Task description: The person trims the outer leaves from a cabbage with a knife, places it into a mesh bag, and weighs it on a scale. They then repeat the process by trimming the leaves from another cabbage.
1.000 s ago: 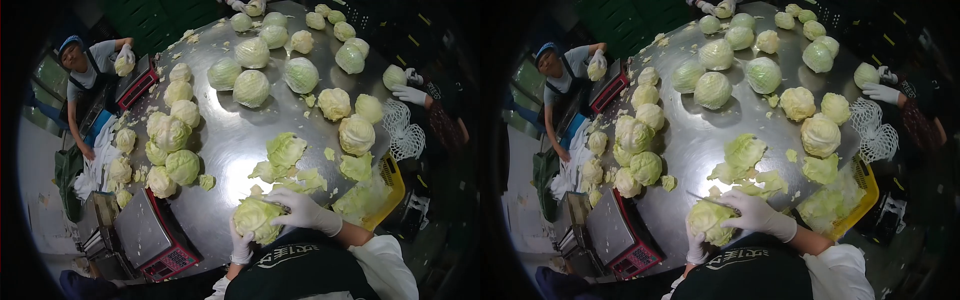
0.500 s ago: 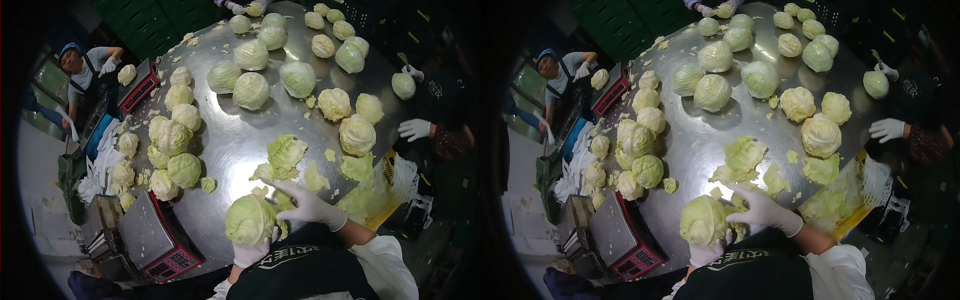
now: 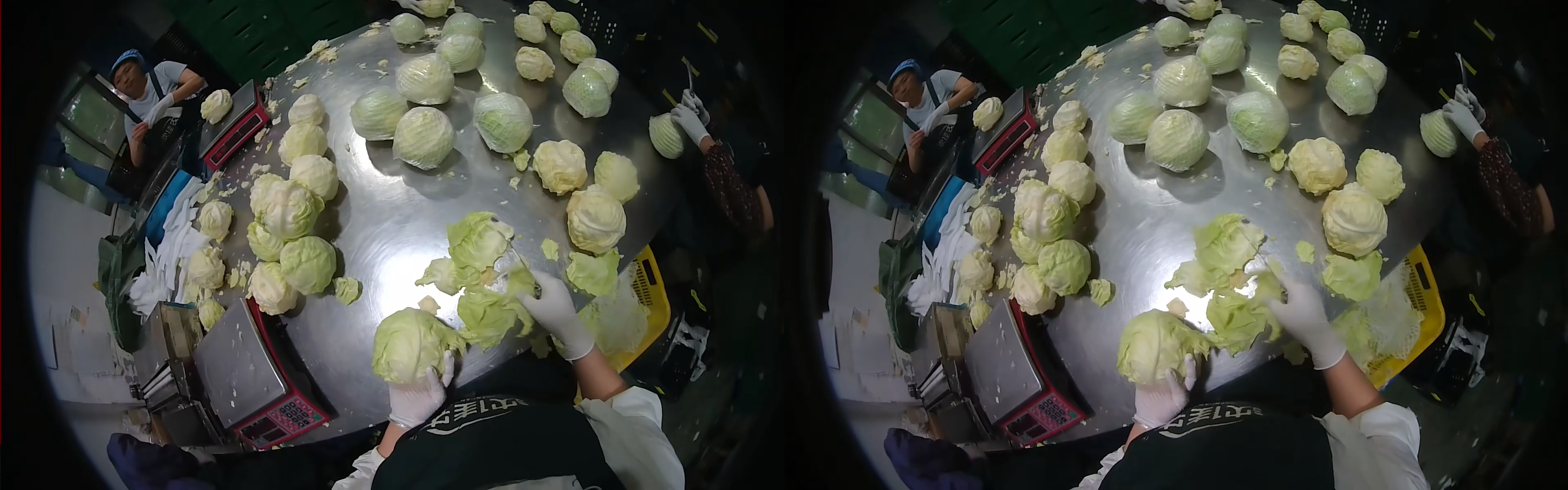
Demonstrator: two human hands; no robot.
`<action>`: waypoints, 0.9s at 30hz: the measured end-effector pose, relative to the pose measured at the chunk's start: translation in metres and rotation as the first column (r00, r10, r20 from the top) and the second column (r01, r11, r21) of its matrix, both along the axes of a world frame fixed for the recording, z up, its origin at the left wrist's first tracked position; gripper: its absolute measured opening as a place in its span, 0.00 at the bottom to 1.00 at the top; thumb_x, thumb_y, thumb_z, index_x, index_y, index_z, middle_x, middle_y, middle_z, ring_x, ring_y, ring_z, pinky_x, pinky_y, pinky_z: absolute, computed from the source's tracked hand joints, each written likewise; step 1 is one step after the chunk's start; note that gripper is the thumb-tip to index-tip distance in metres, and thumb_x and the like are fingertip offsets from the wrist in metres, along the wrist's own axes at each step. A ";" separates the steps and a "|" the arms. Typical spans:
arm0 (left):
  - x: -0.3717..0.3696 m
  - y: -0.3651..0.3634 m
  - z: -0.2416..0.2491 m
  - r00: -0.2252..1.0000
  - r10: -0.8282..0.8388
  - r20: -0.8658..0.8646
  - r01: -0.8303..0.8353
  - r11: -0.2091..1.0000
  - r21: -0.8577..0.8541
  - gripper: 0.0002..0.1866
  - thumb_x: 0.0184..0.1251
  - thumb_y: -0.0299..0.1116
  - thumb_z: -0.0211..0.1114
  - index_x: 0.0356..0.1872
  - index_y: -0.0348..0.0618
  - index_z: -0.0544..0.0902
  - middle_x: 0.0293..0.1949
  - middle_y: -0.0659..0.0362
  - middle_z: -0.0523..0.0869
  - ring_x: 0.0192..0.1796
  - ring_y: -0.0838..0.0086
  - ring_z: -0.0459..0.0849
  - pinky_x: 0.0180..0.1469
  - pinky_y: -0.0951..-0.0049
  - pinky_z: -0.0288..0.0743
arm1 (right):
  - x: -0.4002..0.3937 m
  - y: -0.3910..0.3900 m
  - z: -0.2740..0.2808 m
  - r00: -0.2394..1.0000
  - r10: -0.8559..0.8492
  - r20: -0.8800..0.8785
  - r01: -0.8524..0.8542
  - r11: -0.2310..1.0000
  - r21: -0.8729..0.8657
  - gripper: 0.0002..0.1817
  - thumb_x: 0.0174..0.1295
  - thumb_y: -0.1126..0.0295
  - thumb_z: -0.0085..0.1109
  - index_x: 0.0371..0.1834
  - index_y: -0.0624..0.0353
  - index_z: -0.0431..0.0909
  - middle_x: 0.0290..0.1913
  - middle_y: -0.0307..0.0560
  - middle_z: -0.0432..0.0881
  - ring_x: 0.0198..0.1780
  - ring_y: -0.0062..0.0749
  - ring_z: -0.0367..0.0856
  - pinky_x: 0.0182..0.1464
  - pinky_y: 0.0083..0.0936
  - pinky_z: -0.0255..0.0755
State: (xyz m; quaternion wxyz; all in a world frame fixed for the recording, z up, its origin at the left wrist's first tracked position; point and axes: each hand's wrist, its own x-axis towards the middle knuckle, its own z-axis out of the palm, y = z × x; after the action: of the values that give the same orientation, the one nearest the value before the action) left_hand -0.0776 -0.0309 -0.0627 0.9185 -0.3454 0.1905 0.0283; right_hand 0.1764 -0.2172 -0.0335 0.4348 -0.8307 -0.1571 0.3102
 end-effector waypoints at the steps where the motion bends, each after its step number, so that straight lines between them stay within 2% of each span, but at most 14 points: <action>1: 0.003 0.002 0.004 1.000 0.004 0.000 -0.004 1.000 0.001 0.43 0.66 0.61 0.63 0.78 0.53 0.65 0.77 0.49 0.66 0.76 0.54 0.66 0.58 0.60 0.86 | 0.000 -0.002 0.004 0.973 0.031 0.230 -0.040 0.999 0.036 0.27 0.60 0.64 0.72 0.62 0.64 0.81 0.51 0.56 0.86 0.52 0.47 0.85 0.55 0.35 0.77; 2: 0.006 0.003 0.010 0.999 -0.034 -0.026 0.033 0.999 -0.021 0.44 0.66 0.62 0.63 0.79 0.52 0.65 0.77 0.48 0.66 0.75 0.52 0.67 0.61 0.58 0.84 | -0.001 -0.004 0.009 0.892 0.048 0.450 -0.084 0.995 0.061 0.31 0.59 0.64 0.73 0.66 0.64 0.78 0.59 0.59 0.84 0.59 0.50 0.84 0.61 0.36 0.76; 3: 0.011 0.004 0.019 0.996 -0.073 -0.050 0.071 0.997 -0.043 0.45 0.67 0.63 0.62 0.79 0.50 0.64 0.77 0.47 0.66 0.75 0.51 0.68 0.64 0.56 0.82 | -0.005 0.000 0.018 0.921 0.147 0.360 -0.186 0.980 0.076 0.42 0.57 0.61 0.77 0.74 0.64 0.71 0.70 0.59 0.77 0.70 0.48 0.77 0.71 0.37 0.70; 6: 0.034 -0.005 0.055 0.957 -0.100 -0.274 0.173 0.950 0.259 0.44 0.72 0.65 0.57 0.79 0.47 0.62 0.77 0.46 0.66 0.74 0.46 0.70 0.70 0.50 0.76 | -0.040 0.026 0.017 0.881 0.286 0.376 -0.383 0.899 0.213 0.47 0.55 0.59 0.79 0.77 0.64 0.67 0.71 0.59 0.76 0.71 0.50 0.76 0.73 0.37 0.69; 10: 0.015 0.007 0.028 0.932 -0.301 -0.204 0.361 0.834 0.418 0.44 0.74 0.62 0.59 0.80 0.44 0.60 0.77 0.43 0.65 0.74 0.44 0.70 0.74 0.44 0.69 | -0.054 0.047 0.008 0.871 0.376 0.317 -0.456 0.859 0.232 0.48 0.56 0.54 0.79 0.76 0.66 0.67 0.73 0.63 0.73 0.76 0.52 0.71 0.75 0.37 0.67; 12: 0.021 0.001 0.029 0.820 0.128 -0.558 0.546 0.114 0.830 0.44 0.73 0.53 0.67 0.81 0.42 0.58 0.77 0.43 0.64 0.76 0.47 0.68 0.74 0.41 0.66 | -0.038 0.048 -0.012 0.957 0.284 0.061 -0.284 0.870 0.403 0.50 0.57 0.54 0.80 0.76 0.73 0.65 0.72 0.66 0.74 0.74 0.48 0.73 0.74 0.35 0.68; 13: 0.024 -0.001 0.014 0.850 0.334 -0.408 0.438 -0.017 0.899 0.52 0.63 0.44 0.79 0.82 0.42 0.56 0.77 0.43 0.63 0.77 0.54 0.67 0.76 0.45 0.64 | -0.031 0.048 -0.004 0.951 0.294 0.098 -0.310 0.886 0.344 0.49 0.58 0.55 0.79 0.74 0.76 0.65 0.70 0.68 0.75 0.72 0.45 0.76 0.72 0.34 0.69; 14: 0.024 0.003 0.002 0.855 0.327 -0.403 0.433 -0.019 0.901 0.52 0.63 0.44 0.79 0.82 0.42 0.56 0.77 0.43 0.63 0.77 0.54 0.67 0.76 0.45 0.64 | -0.027 0.049 -0.002 0.952 0.287 0.103 -0.305 0.889 0.341 0.49 0.58 0.55 0.79 0.74 0.76 0.65 0.70 0.68 0.75 0.72 0.45 0.76 0.72 0.34 0.69; 16: 0.044 0.018 0.007 0.944 0.288 -0.162 0.315 -0.637 0.704 0.57 0.53 0.43 0.85 0.81 0.42 0.58 0.76 0.44 0.62 0.78 0.55 0.64 0.77 0.51 0.62 | -0.023 0.053 0.003 0.945 0.326 0.002 -0.293 0.847 0.443 0.46 0.59 0.54 0.78 0.74 0.73 0.67 0.68 0.67 0.78 0.70 0.45 0.78 0.71 0.34 0.70; 17: 0.056 0.027 0.013 0.942 0.296 -0.159 0.335 -0.850 0.407 0.55 0.46 0.44 0.87 0.77 0.41 0.66 0.71 0.45 0.67 0.75 0.52 0.66 0.76 0.55 0.62 | -0.022 0.054 0.004 0.946 0.323 0.008 -0.293 0.848 0.441 0.46 0.59 0.54 0.78 0.74 0.73 0.67 0.68 0.67 0.78 0.70 0.45 0.78 0.71 0.34 0.70; 20: 0.085 0.042 0.012 0.927 0.367 -0.080 0.374 -0.885 0.276 0.48 0.45 0.43 0.87 0.69 0.39 0.73 0.65 0.46 0.70 0.68 0.51 0.70 0.73 0.55 0.65 | -0.023 0.059 0.009 0.957 0.284 0.059 -0.288 0.905 0.315 0.43 0.66 0.53 0.71 0.77 0.67 0.65 0.71 0.66 0.74 0.69 0.49 0.79 0.68 0.37 0.73; 21: 0.093 0.040 0.018 0.920 0.390 -0.042 0.390 -0.899 0.200 0.46 0.45 0.42 0.86 0.66 0.39 0.72 0.59 0.48 0.71 0.63 0.53 0.71 0.70 0.57 0.67 | -0.025 0.058 0.017 0.937 0.267 0.227 -0.309 0.934 0.178 0.41 0.69 0.53 0.65 0.79 0.64 0.62 0.73 0.66 0.72 0.67 0.53 0.80 0.66 0.39 0.75; 22: 0.098 0.037 0.014 0.925 0.377 -0.036 0.376 -0.904 0.202 0.46 0.45 0.42 0.86 0.66 0.39 0.72 0.59 0.48 0.71 0.63 0.53 0.71 0.70 0.57 0.67 | -0.028 0.055 0.024 0.884 0.266 0.385 -0.302 0.953 0.035 0.39 0.73 0.53 0.60 0.81 0.62 0.59 0.74 0.66 0.70 0.65 0.57 0.80 0.64 0.41 0.76; 27: 0.115 0.036 0.008 0.861 0.497 -0.111 0.496 -0.770 0.402 0.47 0.48 0.42 0.86 0.66 0.33 0.68 0.58 0.48 0.69 0.64 0.57 0.69 0.71 0.57 0.64 | -0.044 0.042 0.034 0.864 0.319 0.390 -0.333 0.942 -0.034 0.36 0.77 0.58 0.50 0.83 0.62 0.53 0.78 0.66 0.63 0.65 0.63 0.77 0.61 0.44 0.78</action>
State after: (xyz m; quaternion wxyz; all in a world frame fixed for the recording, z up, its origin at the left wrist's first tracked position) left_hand 0.0372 0.0056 -0.0544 0.4705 0.7977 0.2560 0.2773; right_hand 0.1323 -0.1755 0.0010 0.3504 -0.8295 -0.3837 0.2047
